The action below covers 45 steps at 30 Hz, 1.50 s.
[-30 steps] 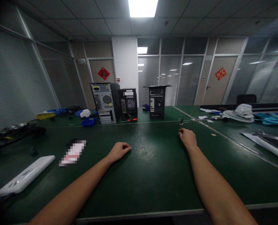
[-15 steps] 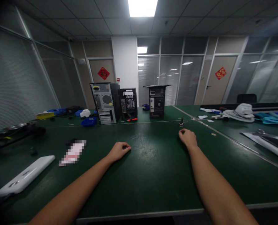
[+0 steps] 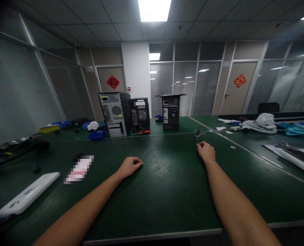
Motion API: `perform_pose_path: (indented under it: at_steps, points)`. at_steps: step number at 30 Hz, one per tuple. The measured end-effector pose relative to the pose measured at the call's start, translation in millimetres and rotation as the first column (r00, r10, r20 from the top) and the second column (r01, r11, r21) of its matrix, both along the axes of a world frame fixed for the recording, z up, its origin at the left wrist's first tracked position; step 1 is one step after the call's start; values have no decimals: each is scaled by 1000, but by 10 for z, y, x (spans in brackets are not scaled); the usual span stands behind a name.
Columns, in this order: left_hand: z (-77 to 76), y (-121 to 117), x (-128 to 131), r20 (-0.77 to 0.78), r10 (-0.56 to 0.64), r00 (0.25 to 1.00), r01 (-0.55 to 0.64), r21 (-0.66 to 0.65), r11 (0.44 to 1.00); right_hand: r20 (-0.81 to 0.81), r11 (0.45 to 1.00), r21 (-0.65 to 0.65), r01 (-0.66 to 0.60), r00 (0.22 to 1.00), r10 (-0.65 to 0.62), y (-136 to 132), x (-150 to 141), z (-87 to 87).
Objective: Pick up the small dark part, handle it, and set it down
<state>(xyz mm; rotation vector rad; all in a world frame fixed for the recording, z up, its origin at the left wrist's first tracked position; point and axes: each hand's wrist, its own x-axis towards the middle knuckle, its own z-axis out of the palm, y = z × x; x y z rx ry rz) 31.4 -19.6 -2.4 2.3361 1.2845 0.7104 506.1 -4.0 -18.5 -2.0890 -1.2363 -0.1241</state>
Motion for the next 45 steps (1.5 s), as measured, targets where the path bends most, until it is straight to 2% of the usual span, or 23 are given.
perform_pose_path:
  at_steps: [4, 13, 16, 18, 20, 21, 24, 27, 28, 30, 36, 40, 42, 45]
  points:
    - [0, -4, 6, 2, 5, 1000, -5, -2, 1000, 40, 999, -1, -32, 999, 32, -38, -16, -10]
    - [-13, 12, -6, 6, -7, 1000, 7, 1, 1000, 112, 986, -137, -93, 988, 108, -69, -75, 35]
    - [-6, 1, 0, 16, -16, 1000, 16, 7, 1000, 167, 980, -108, -168, 969, 184, -94, -248, 111]
    - [9, -15, 15, 18, -14, 1000, 14, 7, 1000, 189, 961, -91, -262, 943, 275, -119, -475, 195]
    - [33, -44, 40, 21, -23, 1000, 23, 3, 1000, 181, 900, -96, -425, 882, 436, -163, -794, 287]
    - [48, -63, 57, 22, -35, 999, 35, 1, 999, 171, 842, -106, -530, 824, 540, -197, -981, 329]
    - [94, -136, 121, 19, -87, 996, 87, 13, 996, 157, 607, -153, -780, 587, 794, -350, -1587, 417]
    - [120, -201, 187, 19, -143, 990, 141, 57, 988, 160, 421, -195, -886, 395, 905, -538, -2106, 438]
    - [122, -214, 204, 24, -154, 988, 153, 61, 986, 165, 377, -200, -904, 348, 923, -592, -2231, 432]
    - [118, -225, 225, 33, -159, 987, 157, 68, 985, 180, 338, -190, -922, 306, 935, -670, -2391, 407]
    - [106, -218, 230, 74, -206, 976, 200, 71, 977, 210, 359, -135, -924, 327, 921, -710, -2450, 352]
    - [119, -220, 227, 90, -212, 973, 205, 81, 975, 216, 359, -153, -921, 323, 921, -681, -2429, 359]
    - [122, -208, 216, 70, -159, 985, 153, 89, 984, 203, 390, -155, -908, 357, 912, -649, -2396, 362]
    - [112, -179, 192, 30, -89, 996, 86, 90, 992, 137, 479, -98, -872, 465, 875, -596, -2333, 368]
